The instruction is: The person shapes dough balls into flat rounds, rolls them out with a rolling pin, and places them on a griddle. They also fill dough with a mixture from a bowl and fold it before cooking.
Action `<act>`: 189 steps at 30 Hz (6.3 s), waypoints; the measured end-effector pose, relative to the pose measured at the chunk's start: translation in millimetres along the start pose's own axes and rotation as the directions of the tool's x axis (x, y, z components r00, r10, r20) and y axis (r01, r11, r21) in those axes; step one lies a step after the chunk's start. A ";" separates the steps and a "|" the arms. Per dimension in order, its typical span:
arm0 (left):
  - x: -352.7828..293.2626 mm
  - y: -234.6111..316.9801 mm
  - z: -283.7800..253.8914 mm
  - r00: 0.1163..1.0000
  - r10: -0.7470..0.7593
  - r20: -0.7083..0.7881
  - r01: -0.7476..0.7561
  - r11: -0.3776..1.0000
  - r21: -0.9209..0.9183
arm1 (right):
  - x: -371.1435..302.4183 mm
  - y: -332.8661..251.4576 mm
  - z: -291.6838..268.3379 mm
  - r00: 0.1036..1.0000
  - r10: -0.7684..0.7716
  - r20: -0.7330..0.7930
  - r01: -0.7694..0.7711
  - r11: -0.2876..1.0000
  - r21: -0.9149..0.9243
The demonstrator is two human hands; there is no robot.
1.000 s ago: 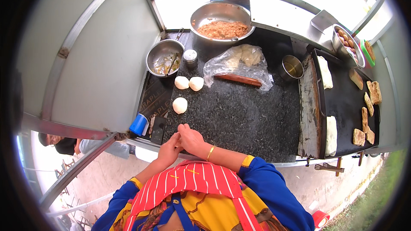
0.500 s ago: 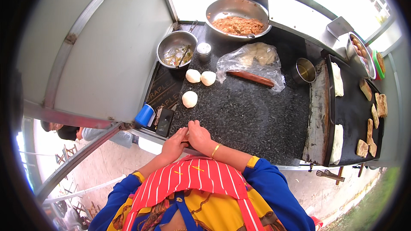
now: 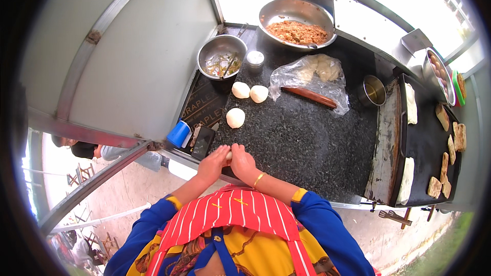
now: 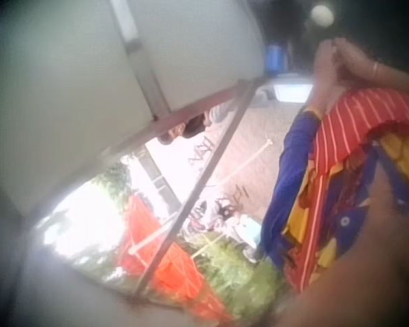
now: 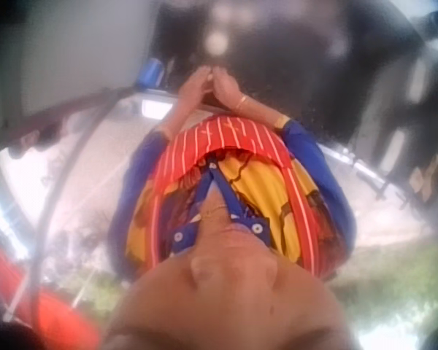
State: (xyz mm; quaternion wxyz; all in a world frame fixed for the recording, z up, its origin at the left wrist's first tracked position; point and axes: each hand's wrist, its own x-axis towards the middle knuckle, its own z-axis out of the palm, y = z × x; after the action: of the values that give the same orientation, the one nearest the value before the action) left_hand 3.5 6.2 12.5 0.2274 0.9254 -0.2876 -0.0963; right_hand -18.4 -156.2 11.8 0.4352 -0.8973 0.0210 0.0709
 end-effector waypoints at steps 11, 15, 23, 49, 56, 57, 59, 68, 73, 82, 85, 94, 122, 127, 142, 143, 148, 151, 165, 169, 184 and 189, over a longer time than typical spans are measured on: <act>-13.2 16.8 -8.7 0.984 -0.162 0.070 0.174 0.958 -0.227 | -1.2 -12.5 -14.2 0.995 -0.093 0.038 0.091 0.995 0.051; 39.3 -23.3 1.8 0.986 0.086 -0.145 -0.077 0.995 0.070 | 41.0 -0.9 12.6 0.998 -0.039 -0.053 0.037 0.999 -0.040; -10.5 24.1 -26.2 0.989 -0.129 0.077 0.146 0.948 -0.283 | 2.3 -17.6 -16.7 0.992 -0.047 0.120 0.053 0.997 -0.048; -18.3 1.1 19.5 0.987 -0.059 0.151 0.076 0.991 -0.110 | -12.5 -11.5 -14.3 0.936 -0.345 0.073 0.349 0.936 -0.051; 31.7 -17.3 28.8 0.952 -0.260 -0.163 0.238 0.961 -0.143 | 58.9 -7.9 -3.7 0.885 -0.460 0.076 0.465 0.880 -0.093; 25.0 -12.6 28.2 0.940 -0.328 -0.099 0.296 0.923 -0.246 | 46.5 -13.8 -10.0 0.874 -0.481 0.069 0.485 0.872 -0.062; 1.1 14.0 -15.0 0.951 -0.247 0.186 0.303 0.867 -0.396 | 24.3 -18.6 -17.5 0.892 -0.451 0.037 0.453 0.891 -0.030; 41.8 -5.4 2.8 0.957 -0.290 -0.004 0.273 0.903 -0.332 | 56.3 0.2 -10.6 0.922 -0.385 0.049 0.387 0.920 -0.060; 7.7 23.7 2.6 0.980 -0.189 -0.060 0.168 0.953 -0.252 | 14.0 -12.4 -33.2 0.941 -0.337 0.043 0.337 0.941 0.005; 35.6 19.0 31.3 0.950 -0.299 -0.085 0.243 0.886 -0.396 | 43.8 3.6 -23.3 0.923 -0.384 -0.017 0.384 0.923 -0.021; 9.4 19.0 17.7 1.000 -0.029 0.007 0.029 0.949 -0.313 | 4.4 -7.7 -31.6 0.971 -0.235 -0.047 0.230 0.969 -0.090; 53.1 4.9 24.0 0.896 -0.130 -0.423 0.072 0.986 -0.152 | 59.5 17.8 -12.7 0.921 -0.385 -0.060 0.376 0.918 -0.123; 24.7 4.2 26.0 0.970 -0.239 0.034 0.235 0.905 -0.354 | 25.5 -19.2 -25.8 0.887 -0.461 0.016 0.462 0.886 -0.038; 13.5 -10.3 15.0 0.987 0.110 0.114 -0.119 0.990 0.078 | 9.4 5.7 -8.0 0.965 -0.226 -0.134 0.213 0.972 -0.104; 33.7 -0.7 -21.0 0.998 0.046 -0.040 -0.049 0.997 -0.067 | 32.0 6.4 3.6 0.992 -0.104 -0.064 0.112 0.986 0.127; 40.8 -1.2 -27.3 0.999 -0.011 -0.045 0.006 0.993 -0.116 | 37.4 -0.2 -11.3 0.997 -0.065 -0.048 0.075 0.966 0.248; 81.8 34.4 -75.2 0.938 -0.315 0.145 0.309 0.571 -0.760 | 31.0 -33.8 -110.4 0.982 0.003 -0.187 0.072 0.918 0.391; 118.4 73.2 -62.2 0.990 0.042 0.134 0.050 0.786 -0.616 | 30.2 1.4 -118.7 1.000 0.015 0.011 -0.016 0.418 0.908; 340.1 106.9 17.7 0.882 0.085 -0.464 -0.147 0.984 -0.099 | 64.5 132.6 -263.4 0.957 0.156 0.244 -0.288 0.433 0.854; 366.3 129.3 -7.8 0.911 -0.084 -0.404 -0.093 0.912 -0.399 | 114.7 133.7 -275.0 0.942 0.111 0.318 -0.327 0.528 0.784; 329.1 100.0 -29.6 0.955 0.186 0.231 -0.272 0.860 0.433 | 173.2 146.1 -225.0 0.726 0.024 -0.687 0.035 0.997 0.071; 305.3 81.1 -20.5 0.926 0.344 0.155 -0.378 0.853 0.360 | 90.5 140.1 -261.1 0.616 0.569 -0.544 -0.413 0.822 0.393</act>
State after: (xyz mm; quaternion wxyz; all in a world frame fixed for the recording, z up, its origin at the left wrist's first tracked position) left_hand 219.4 -221.4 54.7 0.0435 0.8763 -0.4787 -0.0330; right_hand 85.7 -445.6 49.2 0.4646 -0.7684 0.4222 -0.1249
